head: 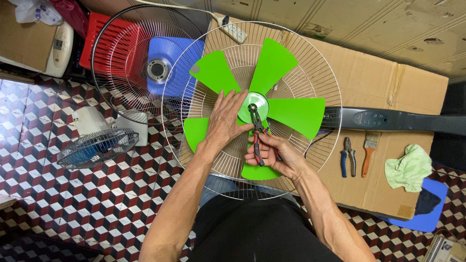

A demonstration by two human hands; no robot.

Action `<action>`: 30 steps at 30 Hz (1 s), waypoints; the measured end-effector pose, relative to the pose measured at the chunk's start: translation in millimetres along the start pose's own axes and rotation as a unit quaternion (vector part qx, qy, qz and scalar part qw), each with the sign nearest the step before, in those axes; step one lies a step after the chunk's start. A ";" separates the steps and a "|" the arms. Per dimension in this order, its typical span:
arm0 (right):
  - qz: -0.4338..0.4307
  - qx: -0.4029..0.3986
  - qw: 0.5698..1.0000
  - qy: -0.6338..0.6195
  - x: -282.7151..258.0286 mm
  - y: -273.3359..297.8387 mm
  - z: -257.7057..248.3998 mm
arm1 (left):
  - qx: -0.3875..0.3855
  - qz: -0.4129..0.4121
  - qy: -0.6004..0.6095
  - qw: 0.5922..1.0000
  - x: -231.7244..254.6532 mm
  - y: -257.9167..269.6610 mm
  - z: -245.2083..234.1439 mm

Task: The person disassembles a standing fan by removing the front grille, the green fan blades, and the rear grille. They use pliers to loosen the central nut holding the blades and place the removed parts on a blue stool and a cardboard box.

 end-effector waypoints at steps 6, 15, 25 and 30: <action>0.023 0.029 0.999 0.013 -7.7 4.1 5.7 | 0.004 0.005 0.001 1.000 0.0 -0.5 0.4; 0.013 -0.020 1.000 0.010 -8.5 -0.2 -2.5 | 0.005 -0.003 0.004 1.000 1.7 -1.5 -1.9; 0.024 -0.010 1.000 0.017 -14.4 3.3 2.2 | -0.008 -0.020 0.015 1.000 0.7 -1.9 0.5; 0.024 -0.014 0.999 0.015 -14.3 1.3 -1.7 | -0.005 -0.010 0.010 1.000 -0.3 -3.1 0.3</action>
Point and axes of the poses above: each hand's wrist, its own y-axis away from the middle knuckle, its own z-axis out of the palm, x = y × z, the point moved 3 cm from there along -y, towards the middle knuckle, and after that the axes turned 11 degrees about z, right-handed, at the moved point
